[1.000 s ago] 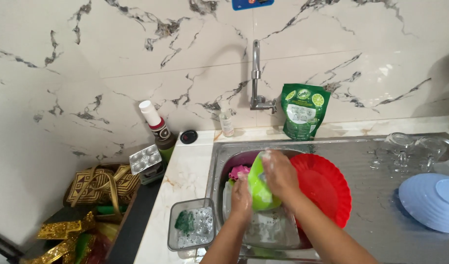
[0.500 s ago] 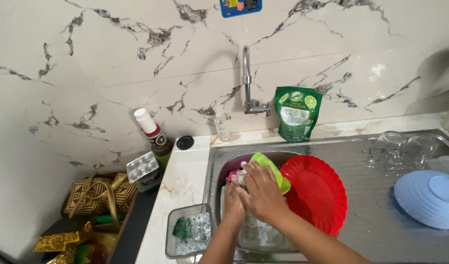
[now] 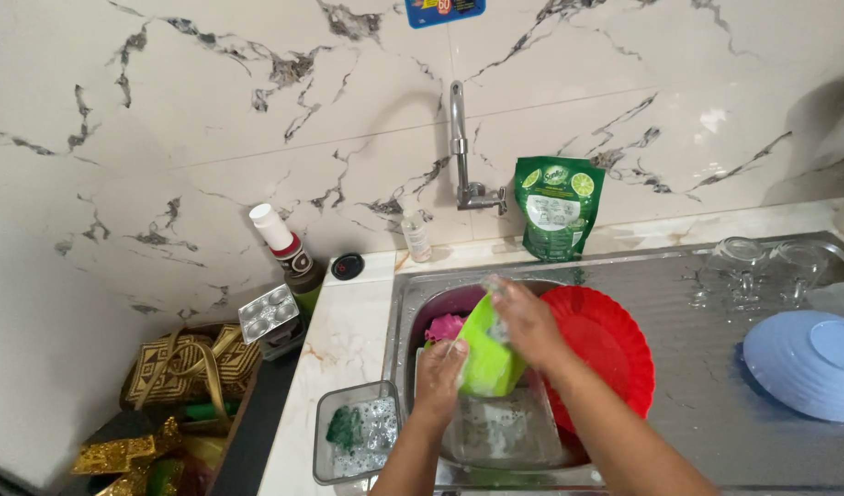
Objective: Washing and rinsing plastic containers, bowls, and plates in a sink.
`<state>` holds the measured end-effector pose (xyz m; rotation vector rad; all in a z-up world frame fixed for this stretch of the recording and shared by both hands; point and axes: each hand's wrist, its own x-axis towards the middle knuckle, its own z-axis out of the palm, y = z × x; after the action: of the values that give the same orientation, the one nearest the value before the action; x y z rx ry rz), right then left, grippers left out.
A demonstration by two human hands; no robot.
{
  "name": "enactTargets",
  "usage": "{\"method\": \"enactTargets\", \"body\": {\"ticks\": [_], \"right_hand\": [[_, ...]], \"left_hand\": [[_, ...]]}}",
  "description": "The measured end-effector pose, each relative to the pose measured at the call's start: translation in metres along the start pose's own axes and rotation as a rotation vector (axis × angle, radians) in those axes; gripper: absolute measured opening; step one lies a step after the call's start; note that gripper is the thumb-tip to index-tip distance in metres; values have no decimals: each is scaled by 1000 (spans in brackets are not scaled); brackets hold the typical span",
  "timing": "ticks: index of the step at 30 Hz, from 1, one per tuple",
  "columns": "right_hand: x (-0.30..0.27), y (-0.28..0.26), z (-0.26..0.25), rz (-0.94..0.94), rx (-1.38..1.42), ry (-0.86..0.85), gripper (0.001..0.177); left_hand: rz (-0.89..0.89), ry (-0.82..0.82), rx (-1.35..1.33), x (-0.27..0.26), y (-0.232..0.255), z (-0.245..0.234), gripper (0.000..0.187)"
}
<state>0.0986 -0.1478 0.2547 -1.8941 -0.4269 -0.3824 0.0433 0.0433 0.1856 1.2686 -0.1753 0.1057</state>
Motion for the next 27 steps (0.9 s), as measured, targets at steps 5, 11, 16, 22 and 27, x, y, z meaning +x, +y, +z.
{"method": "enactTargets", "body": {"ticks": [5, 11, 16, 22, 27], "right_hand": [[18, 99, -13, 433, 598, -100, 38], [13, 53, 3, 328, -47, -37, 45], [-20, -6, 15, -202, -518, 192, 37], [3, 46, 11, 275, -143, 53, 42], [-28, -31, 17, -294, -484, 120, 40]], "left_hand": [[21, -141, 96, 0, 22, -9, 28], [-35, -289, 455, 10, 33, 20, 28], [110, -196, 206, 17, -20, 6, 22], [-15, -93, -83, 8, -19, 14, 22], [13, 25, -218, 9, 3, 27, 24]]}}
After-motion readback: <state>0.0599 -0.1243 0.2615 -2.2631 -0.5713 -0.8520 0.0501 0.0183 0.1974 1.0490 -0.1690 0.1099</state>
